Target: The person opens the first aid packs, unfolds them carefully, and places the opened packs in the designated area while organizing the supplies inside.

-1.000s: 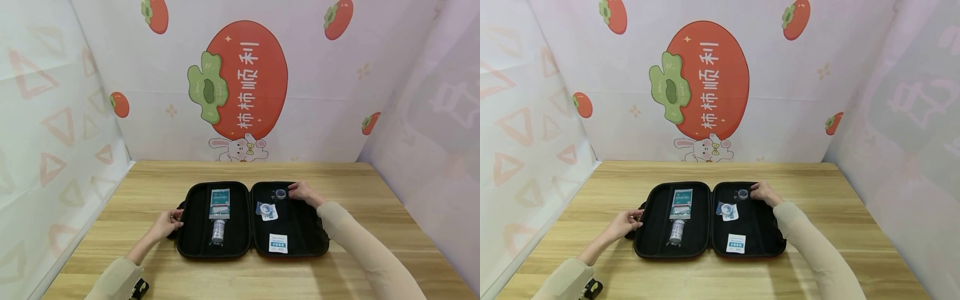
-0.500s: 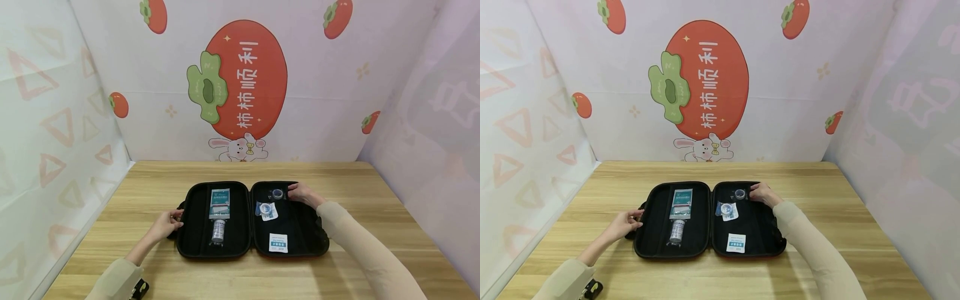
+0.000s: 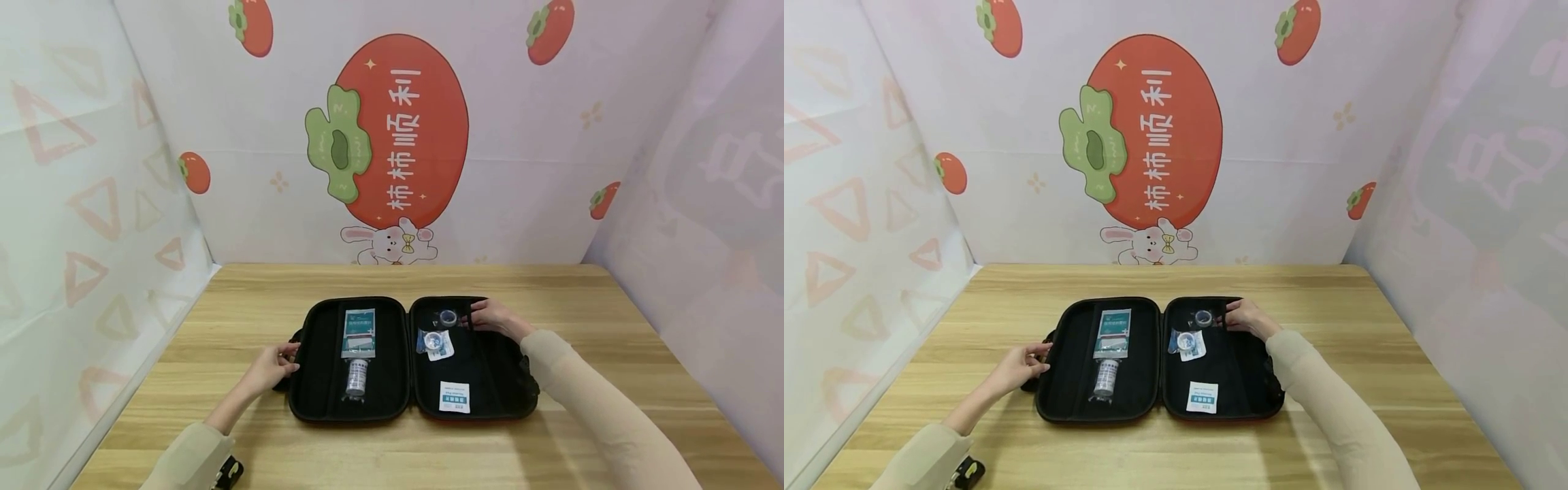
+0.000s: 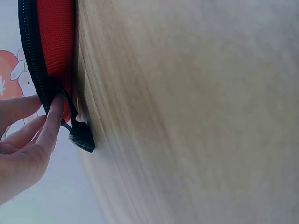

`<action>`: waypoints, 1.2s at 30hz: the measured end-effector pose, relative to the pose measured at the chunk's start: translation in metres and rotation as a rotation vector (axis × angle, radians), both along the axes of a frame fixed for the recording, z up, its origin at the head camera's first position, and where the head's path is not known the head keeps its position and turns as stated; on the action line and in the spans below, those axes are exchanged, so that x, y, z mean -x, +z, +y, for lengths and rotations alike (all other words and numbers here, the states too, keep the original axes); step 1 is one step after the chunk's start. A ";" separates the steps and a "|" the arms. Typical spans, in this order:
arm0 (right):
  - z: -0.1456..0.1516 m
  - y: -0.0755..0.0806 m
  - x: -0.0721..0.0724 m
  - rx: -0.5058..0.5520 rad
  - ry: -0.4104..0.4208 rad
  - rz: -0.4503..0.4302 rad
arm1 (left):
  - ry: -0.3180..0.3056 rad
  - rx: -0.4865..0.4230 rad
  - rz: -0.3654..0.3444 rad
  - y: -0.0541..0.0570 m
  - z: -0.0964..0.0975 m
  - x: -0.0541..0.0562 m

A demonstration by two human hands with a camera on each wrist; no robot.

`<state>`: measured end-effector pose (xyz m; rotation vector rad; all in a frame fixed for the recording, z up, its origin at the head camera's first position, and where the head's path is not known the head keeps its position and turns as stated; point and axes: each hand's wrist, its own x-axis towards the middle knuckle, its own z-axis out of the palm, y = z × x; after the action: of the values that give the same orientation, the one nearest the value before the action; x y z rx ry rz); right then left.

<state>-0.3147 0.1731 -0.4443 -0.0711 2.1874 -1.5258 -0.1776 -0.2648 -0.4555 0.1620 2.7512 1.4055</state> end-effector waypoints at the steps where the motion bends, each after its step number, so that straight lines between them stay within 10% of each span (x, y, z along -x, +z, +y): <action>1: 0.008 -0.015 0.012 0.026 0.018 0.010 | 0.005 -0.002 -0.002 0.000 0.000 0.000; 7: 0.057 -0.106 0.086 0.079 0.120 0.084 | 0.013 -0.002 -0.009 0.000 0.000 0.000; 11: 0.056 -0.112 0.092 -0.071 0.115 0.252 | 0.003 0.003 -0.004 0.000 -0.001 -0.001; 16: 0.026 -0.045 0.037 -0.241 0.173 0.536 | -0.002 -0.011 -0.007 0.001 -0.001 0.000; 22: -0.016 0.035 -0.032 -0.394 0.204 0.569 | -0.001 -0.012 -0.010 0.001 0.000 -0.001; 36: -0.039 0.037 -0.050 -0.370 0.370 0.618 | 0.011 -0.001 -0.023 -0.001 -0.001 0.001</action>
<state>-0.2648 0.1338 -0.4071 -0.8739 2.6862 -0.9498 -0.1787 -0.2655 -0.4561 0.1295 2.7371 1.4027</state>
